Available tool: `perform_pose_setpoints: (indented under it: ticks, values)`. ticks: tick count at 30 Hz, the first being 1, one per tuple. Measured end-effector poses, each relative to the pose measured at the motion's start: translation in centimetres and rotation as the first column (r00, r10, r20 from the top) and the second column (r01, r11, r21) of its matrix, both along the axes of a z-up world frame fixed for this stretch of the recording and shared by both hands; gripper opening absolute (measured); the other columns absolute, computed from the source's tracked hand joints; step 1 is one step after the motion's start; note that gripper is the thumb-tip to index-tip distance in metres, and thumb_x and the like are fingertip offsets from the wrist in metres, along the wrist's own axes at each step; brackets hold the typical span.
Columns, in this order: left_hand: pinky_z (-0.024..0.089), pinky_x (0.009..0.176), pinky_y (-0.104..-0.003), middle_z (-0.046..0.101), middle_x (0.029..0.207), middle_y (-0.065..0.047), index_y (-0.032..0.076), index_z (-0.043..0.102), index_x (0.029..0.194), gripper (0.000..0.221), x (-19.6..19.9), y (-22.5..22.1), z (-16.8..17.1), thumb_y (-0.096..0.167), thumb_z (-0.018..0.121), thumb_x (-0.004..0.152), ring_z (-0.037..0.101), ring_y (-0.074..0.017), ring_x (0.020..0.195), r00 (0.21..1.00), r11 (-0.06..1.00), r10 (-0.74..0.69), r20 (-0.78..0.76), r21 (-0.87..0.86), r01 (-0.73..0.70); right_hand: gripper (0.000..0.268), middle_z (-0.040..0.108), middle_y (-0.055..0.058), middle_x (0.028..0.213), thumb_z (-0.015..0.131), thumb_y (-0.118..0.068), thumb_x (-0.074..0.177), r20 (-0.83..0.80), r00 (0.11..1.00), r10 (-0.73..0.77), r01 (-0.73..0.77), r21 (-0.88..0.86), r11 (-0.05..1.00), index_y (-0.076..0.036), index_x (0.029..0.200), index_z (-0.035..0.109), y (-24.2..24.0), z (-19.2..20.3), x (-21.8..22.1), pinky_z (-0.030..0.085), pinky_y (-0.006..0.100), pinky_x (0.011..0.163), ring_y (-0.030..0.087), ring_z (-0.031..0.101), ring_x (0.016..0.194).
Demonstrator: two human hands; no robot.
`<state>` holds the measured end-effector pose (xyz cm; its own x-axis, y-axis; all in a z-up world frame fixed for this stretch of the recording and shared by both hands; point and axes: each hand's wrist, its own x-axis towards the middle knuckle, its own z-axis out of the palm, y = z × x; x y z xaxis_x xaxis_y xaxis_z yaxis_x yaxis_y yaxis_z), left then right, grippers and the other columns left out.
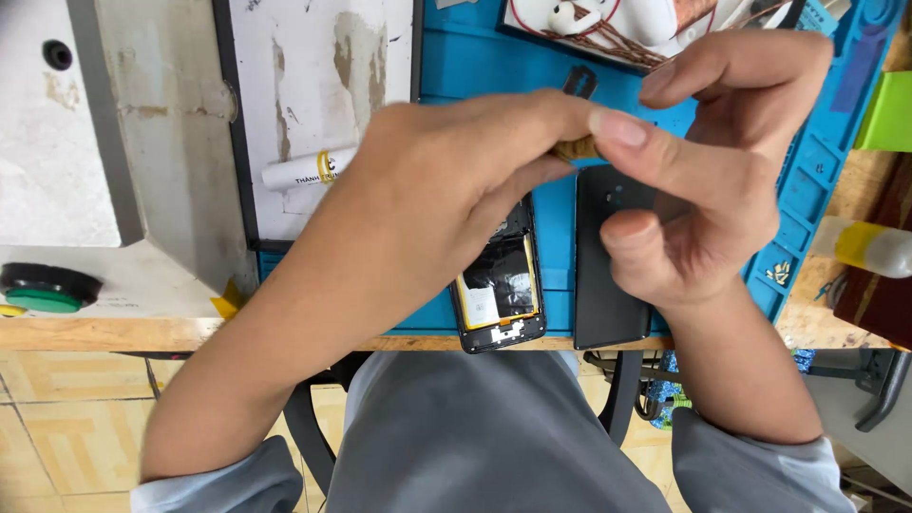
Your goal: Repairing a smartphone by disassembling components and testing the screen
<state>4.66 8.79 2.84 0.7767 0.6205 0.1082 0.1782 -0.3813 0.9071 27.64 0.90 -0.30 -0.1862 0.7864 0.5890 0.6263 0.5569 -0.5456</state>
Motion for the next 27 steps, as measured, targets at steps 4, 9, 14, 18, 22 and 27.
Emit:
perform_pose_setpoints:
  ticks: [4, 9, 14, 18, 22, 27]
  values:
    - [0.034, 0.072, -0.038, 0.046, 0.094, -0.006, 0.007, 0.04, 0.099, 0.05, 1.1, 0.7, 0.2, 0.012, 0.087, 0.115, 0.043, -0.0232, 0.085, 0.985, 0.993, 0.087, 0.147, 0.071, -0.099, 0.041, 0.043, 0.026, 0.127, 0.048, -0.049, 0.12, 0.019, 1.0, 0.005, -0.004, -0.046, 0.999, -0.016, 0.138, 0.064, -0.2, 0.0, -0.4, 0.047, 0.057, 0.103, 0.043, 0.053, 0.116]
    - [0.035, 0.075, -0.039, 0.048, 0.095, -0.006, 0.007, 0.042, 0.103, 0.045, 0.2, 0.3, -0.4, 0.012, 0.084, 0.115, 0.044, -0.0237, 0.087, 0.988, 0.992, 0.113, 0.102, 0.051, -0.119, 0.049, 0.039, 0.023, 0.133, 0.052, -0.049, 0.114, -0.03, 0.999, 0.012, -0.013, -0.03, 0.999, -0.005, 0.128, 0.069, -0.2, -0.5, 0.2, 0.046, 0.058, 0.104, 0.043, 0.049, 0.12]
    - [0.037, 0.078, -0.039, 0.05, 0.097, -0.006, 0.007, 0.044, 0.107, 0.039, 1.6, 0.2, -0.9, 0.012, 0.081, 0.116, 0.046, -0.0245, 0.089, 0.988, 0.99, 0.135, 0.07, 0.036, -0.138, 0.049, 0.041, 0.022, 0.132, 0.053, -0.051, 0.112, -0.048, 0.999, -0.003, 0.002, -0.016, 1.0, -0.007, 0.123, 0.071, 0.2, -1.1, -0.1, 0.048, 0.059, 0.106, 0.041, 0.05, 0.121]
    - [0.038, 0.081, -0.04, 0.053, 0.099, -0.006, 0.007, 0.046, 0.112, 0.033, 0.9, -0.4, -0.3, 0.011, 0.078, 0.117, 0.047, -0.0252, 0.091, 0.989, 0.988, 0.145, 0.039, 0.046, -0.146, 0.044, 0.043, 0.025, 0.127, 0.054, -0.041, 0.115, -0.108, 0.994, 0.002, 0.009, 0.095, 0.995, 0.0, 0.129, 0.062, 1.0, -1.2, 0.0, 0.046, 0.058, 0.099, 0.041, 0.049, 0.114]
    - [0.039, 0.084, -0.04, 0.055, 0.101, -0.006, 0.007, 0.048, 0.117, 0.027, -1.2, -0.7, 0.5, 0.011, 0.075, 0.118, 0.049, -0.0259, 0.093, 0.988, 0.986, 0.15, 0.027, 0.067, -0.151, 0.049, 0.041, 0.026, 0.128, 0.049, -0.044, 0.117, -0.008, 0.995, -0.095, 0.095, 0.052, 0.994, 0.001, 0.13, 0.062, 0.2, -0.4, -0.2, 0.046, 0.058, 0.098, 0.042, 0.05, 0.119]
    - [0.04, 0.087, -0.041, 0.058, 0.103, -0.007, 0.007, 0.051, 0.121, 0.022, -0.2, -0.7, 1.3, 0.011, 0.072, 0.118, 0.05, -0.0266, 0.095, 0.984, 0.979, 0.179, 0.004, 0.097, -0.179, 0.041, 0.042, 0.023, 0.13, 0.05, -0.045, 0.118, -0.05, 0.995, -0.088, 0.09, 0.038, 0.995, -0.008, 0.132, 0.062, 0.5, 0.1, -1.1, 0.047, 0.055, 0.102, 0.042, 0.051, 0.115]
